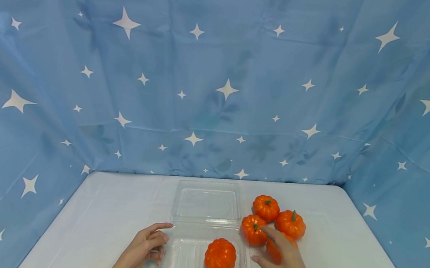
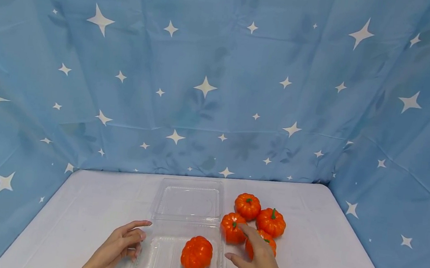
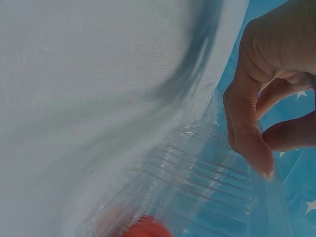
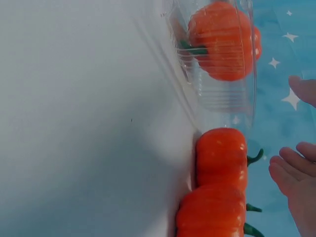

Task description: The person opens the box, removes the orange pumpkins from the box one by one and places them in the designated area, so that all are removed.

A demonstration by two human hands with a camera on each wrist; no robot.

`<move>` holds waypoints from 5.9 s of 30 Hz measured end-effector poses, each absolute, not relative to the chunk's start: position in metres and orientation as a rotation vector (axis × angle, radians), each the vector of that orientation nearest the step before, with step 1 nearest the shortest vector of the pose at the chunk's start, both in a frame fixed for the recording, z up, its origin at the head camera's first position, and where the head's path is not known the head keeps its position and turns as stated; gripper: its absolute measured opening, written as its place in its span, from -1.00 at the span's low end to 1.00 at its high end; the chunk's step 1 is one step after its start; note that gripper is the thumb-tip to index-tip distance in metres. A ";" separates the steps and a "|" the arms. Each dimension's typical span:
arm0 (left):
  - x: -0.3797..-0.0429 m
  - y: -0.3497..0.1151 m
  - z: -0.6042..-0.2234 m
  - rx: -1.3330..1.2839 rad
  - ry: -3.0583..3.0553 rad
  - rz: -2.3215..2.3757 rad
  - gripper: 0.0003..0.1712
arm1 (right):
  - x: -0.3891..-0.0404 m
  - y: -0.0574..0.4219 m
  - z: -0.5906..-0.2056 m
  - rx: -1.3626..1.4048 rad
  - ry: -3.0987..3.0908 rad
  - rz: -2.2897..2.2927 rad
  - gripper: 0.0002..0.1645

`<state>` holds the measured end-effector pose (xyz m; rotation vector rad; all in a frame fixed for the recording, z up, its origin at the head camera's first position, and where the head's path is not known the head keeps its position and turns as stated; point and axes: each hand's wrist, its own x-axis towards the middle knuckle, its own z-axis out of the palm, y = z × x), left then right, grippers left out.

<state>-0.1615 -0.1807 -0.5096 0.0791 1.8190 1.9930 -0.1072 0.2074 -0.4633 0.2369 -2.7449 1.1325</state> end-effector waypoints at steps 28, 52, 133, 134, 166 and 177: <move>-0.160 -0.180 -0.510 0.074 1.809 1.988 -0.29 | -0.118 0.161 -0.478 0.689 -3.035 0.870 0.08; -0.160 -0.180 -0.508 0.036 1.813 1.999 -0.30 | -0.120 0.154 -0.476 0.750 -3.104 0.845 0.02; -0.154 -0.190 -0.506 0.029 1.863 1.965 -0.28 | -0.104 0.219 -0.467 0.231 -2.947 1.060 0.06; -0.154 -0.191 -0.506 0.028 1.865 1.962 -0.28 | -0.105 0.220 -0.468 0.244 -2.943 1.055 0.05; -0.153 -0.195 -0.509 0.029 1.904 1.955 -0.27 | -0.106 0.216 -0.481 0.450 -3.115 0.772 -0.09; -0.153 -0.195 -0.509 0.037 1.935 1.954 -0.29 | -0.106 0.219 -0.485 0.583 -3.027 0.596 -0.12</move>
